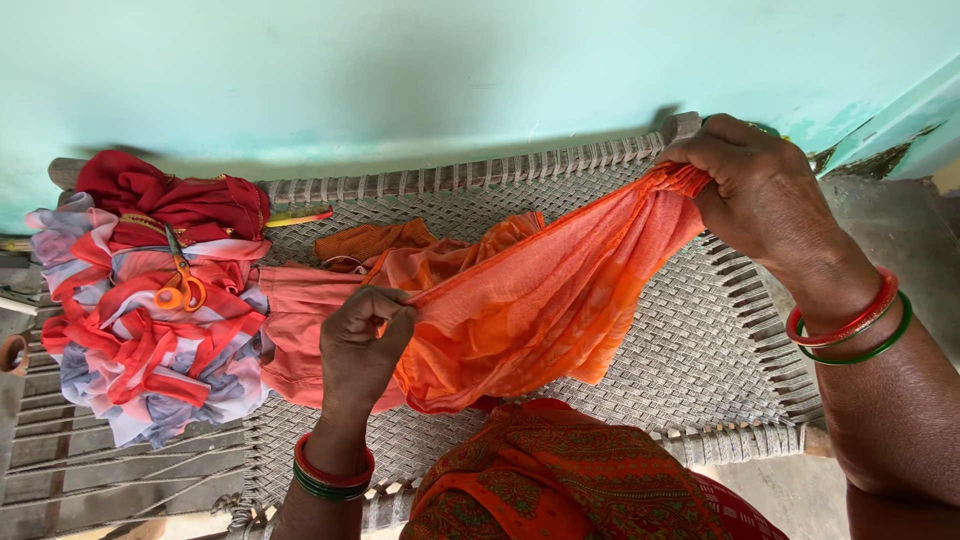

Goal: The person folds an orange patterned cloth on a woven charpai bed. They repeatedly align the edges, fold the fabric in half, and smooth the layers with their hands. Other folded fabrics and a pair of scissors are visible nearby.

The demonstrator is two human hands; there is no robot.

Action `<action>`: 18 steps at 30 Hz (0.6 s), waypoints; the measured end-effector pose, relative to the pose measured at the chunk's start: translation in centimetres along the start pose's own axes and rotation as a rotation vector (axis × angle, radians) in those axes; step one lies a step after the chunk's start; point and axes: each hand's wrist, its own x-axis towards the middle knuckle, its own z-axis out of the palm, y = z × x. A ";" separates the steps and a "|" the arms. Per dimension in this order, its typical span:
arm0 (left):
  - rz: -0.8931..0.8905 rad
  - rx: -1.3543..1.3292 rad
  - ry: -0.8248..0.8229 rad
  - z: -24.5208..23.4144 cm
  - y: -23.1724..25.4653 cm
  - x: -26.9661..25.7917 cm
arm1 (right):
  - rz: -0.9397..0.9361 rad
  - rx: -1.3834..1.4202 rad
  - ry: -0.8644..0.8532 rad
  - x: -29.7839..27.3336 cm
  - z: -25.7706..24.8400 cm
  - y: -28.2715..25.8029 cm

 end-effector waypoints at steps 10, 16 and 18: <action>-0.268 0.182 0.136 1.3 -0.1 -0.2 | -0.059 -0.008 0.040 0.5 -1.0 -1.8; 0.187 0.431 0.074 4.8 -4.7 -2.2 | -0.078 -0.025 0.032 1.1 -1.7 -2.9; 0.218 0.561 0.083 6.4 -5.6 -2.8 | -0.118 -0.017 0.051 1.2 -1.9 -3.3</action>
